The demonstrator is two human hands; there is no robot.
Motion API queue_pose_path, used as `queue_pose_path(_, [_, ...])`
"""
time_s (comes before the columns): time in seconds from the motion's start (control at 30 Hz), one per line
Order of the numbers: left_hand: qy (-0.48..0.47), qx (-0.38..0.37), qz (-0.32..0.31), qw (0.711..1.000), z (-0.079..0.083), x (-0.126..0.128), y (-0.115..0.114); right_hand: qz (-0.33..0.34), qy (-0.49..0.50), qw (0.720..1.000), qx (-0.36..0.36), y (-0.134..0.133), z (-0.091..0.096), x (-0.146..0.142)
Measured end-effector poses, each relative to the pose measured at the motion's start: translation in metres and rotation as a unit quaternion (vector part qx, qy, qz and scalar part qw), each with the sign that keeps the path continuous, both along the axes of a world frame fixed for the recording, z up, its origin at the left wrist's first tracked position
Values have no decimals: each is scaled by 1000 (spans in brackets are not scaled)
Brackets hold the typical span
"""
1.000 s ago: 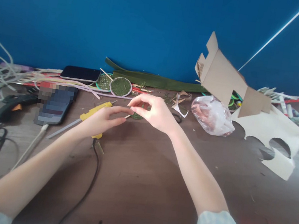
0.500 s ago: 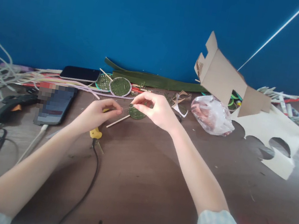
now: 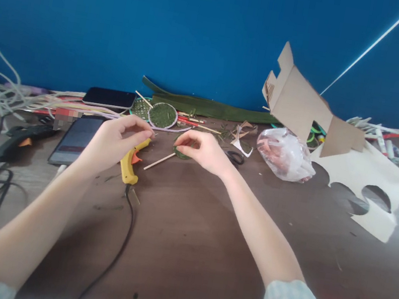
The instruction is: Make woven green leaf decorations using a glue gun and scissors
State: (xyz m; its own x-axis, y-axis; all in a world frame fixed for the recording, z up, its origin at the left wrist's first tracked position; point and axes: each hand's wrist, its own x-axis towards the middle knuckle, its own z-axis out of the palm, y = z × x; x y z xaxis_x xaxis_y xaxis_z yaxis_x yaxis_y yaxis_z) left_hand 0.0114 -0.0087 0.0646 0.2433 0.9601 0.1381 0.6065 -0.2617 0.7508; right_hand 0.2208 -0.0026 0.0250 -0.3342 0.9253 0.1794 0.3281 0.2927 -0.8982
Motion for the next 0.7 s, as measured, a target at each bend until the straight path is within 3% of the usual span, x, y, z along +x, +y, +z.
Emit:
queue_pose_path(0.23, [-6,-6,-9,1000,4,3,-5,13,4,999,-29,-5,-8,-14])
queue_pose_path(0.4, [-27,-8,-34,999,5,3,-6,59,43,995,-62,-12,-13,-31])
queue_pose_path(0.7, [-59,4,-44,997,9,5,-10,56,120,986,-105,-20,-6,-38])
